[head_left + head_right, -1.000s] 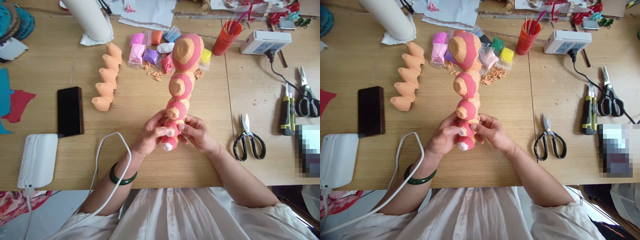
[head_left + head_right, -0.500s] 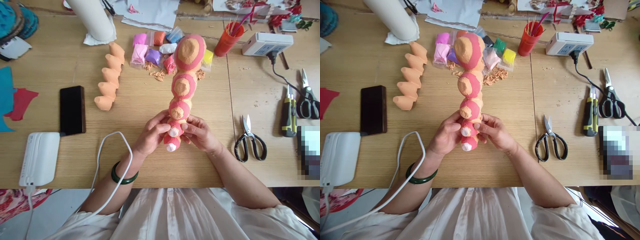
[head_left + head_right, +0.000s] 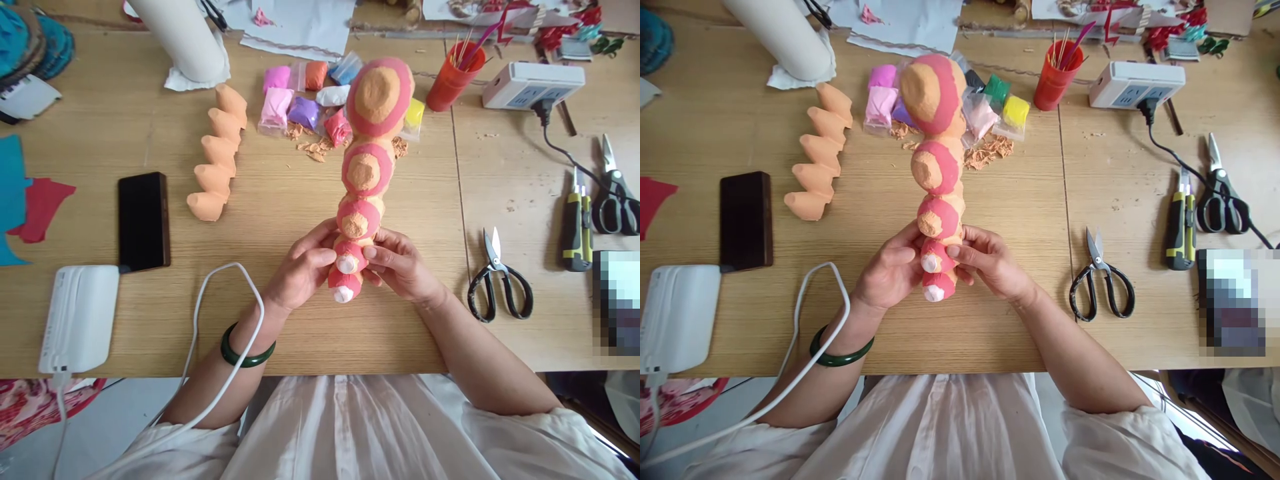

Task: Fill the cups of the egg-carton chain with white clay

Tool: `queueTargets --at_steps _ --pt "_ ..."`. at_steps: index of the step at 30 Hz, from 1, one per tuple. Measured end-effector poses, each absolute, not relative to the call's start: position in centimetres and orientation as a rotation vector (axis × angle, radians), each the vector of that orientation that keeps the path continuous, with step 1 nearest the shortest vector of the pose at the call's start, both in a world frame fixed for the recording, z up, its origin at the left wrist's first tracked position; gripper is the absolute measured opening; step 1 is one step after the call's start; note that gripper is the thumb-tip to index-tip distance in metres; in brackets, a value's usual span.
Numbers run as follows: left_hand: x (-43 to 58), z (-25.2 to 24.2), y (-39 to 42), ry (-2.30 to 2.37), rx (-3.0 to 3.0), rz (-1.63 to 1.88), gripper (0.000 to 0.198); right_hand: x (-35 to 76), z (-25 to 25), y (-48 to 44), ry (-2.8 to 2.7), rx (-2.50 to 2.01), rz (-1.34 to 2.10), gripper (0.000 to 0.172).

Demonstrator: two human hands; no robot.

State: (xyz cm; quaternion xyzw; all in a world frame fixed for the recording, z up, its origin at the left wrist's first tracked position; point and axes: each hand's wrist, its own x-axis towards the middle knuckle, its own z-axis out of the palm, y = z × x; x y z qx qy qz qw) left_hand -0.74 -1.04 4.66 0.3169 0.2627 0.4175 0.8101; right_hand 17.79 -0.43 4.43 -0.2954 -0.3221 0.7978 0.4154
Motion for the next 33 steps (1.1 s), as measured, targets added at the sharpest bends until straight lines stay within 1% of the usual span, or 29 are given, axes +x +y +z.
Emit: queueTargets --at_steps 8,9,13,20,26,33 --pt "-0.8 4.6 -1.2 0.605 0.804 0.882 0.063 17.5 4.3 -0.6 -0.824 -0.835 1.945 0.038" --pt "-0.8 4.5 -1.2 0.614 0.808 0.886 0.063 17.5 4.3 -0.7 -0.838 -0.857 1.934 0.039" --pt "-0.5 4.1 -1.2 0.676 0.844 0.941 0.051 17.3 4.0 -1.0 -0.865 -0.913 1.898 0.042" --pt "-0.4 3.8 -1.4 0.751 0.959 1.013 0.038 17.0 3.9 -1.1 -0.88 -0.946 1.884 0.045" --pt "-1.0 4.0 -1.2 0.64 0.87 0.924 0.055 17.2 4.3 -0.8 -0.781 -0.898 1.931 0.04" --pt "-1.2 4.2 -1.0 0.625 0.785 0.895 0.059 17.3 5.0 -0.5 -0.658 -0.841 2.011 0.038"
